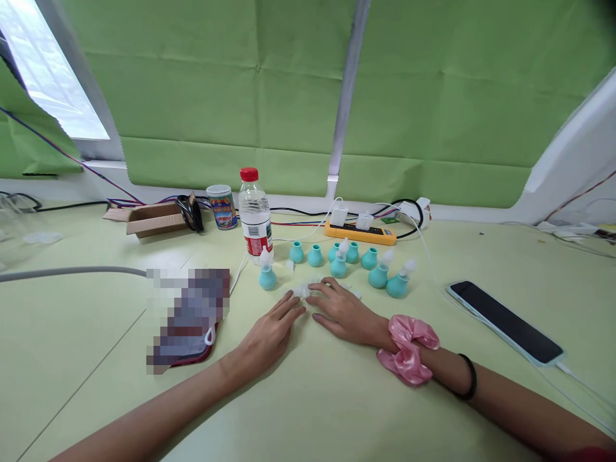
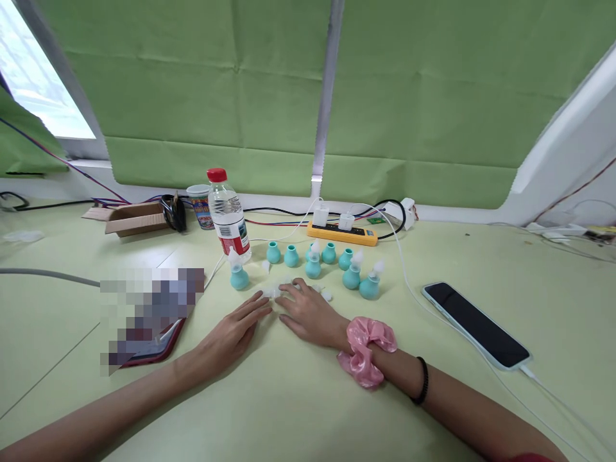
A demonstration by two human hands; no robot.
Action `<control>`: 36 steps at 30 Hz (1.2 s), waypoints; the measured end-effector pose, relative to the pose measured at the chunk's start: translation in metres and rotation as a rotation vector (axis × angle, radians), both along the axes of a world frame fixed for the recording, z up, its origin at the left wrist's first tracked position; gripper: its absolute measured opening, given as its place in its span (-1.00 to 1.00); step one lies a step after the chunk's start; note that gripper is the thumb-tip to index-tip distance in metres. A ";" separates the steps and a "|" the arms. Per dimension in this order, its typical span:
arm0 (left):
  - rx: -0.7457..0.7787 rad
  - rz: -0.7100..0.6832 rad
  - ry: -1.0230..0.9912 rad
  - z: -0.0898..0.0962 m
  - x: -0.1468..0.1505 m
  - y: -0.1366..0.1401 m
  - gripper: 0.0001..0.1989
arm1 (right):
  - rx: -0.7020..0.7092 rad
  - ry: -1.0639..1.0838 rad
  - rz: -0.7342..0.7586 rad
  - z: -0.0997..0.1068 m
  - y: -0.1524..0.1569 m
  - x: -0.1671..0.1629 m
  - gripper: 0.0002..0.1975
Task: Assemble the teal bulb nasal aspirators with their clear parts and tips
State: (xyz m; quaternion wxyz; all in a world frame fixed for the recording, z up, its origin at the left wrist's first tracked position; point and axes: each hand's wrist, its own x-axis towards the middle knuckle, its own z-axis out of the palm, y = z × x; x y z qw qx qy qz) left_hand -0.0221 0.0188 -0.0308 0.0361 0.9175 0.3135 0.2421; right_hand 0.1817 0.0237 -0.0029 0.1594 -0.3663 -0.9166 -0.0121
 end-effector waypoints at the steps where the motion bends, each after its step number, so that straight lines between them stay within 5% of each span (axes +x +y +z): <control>1: 0.005 0.008 -0.015 -0.001 0.000 0.002 -0.65 | 0.001 0.041 0.012 -0.001 0.000 0.001 -0.73; 9: 0.008 0.079 0.110 0.014 0.007 -0.001 -0.73 | -0.006 0.335 -0.023 -0.019 0.000 0.005 -0.75; 13: 0.000 0.059 0.114 0.014 0.008 -0.002 -0.78 | 0.021 0.223 -0.104 -0.018 0.001 0.004 -0.67; 20: 0.047 0.029 -0.033 0.005 0.005 0.002 -0.83 | -0.029 0.253 -0.054 -0.018 -0.002 0.002 -0.85; 26: 0.071 0.022 -0.030 0.007 0.006 0.002 -0.81 | -0.038 0.186 -0.140 -0.011 -0.005 -0.002 -0.53; 29: 0.110 0.048 -0.026 0.007 0.006 0.001 -0.76 | -0.033 0.056 -0.103 -0.008 -0.005 -0.005 -0.66; 36: -0.023 -0.011 -0.367 0.010 0.003 -0.001 -0.80 | 0.030 0.247 -0.140 -0.013 -0.004 -0.003 -0.75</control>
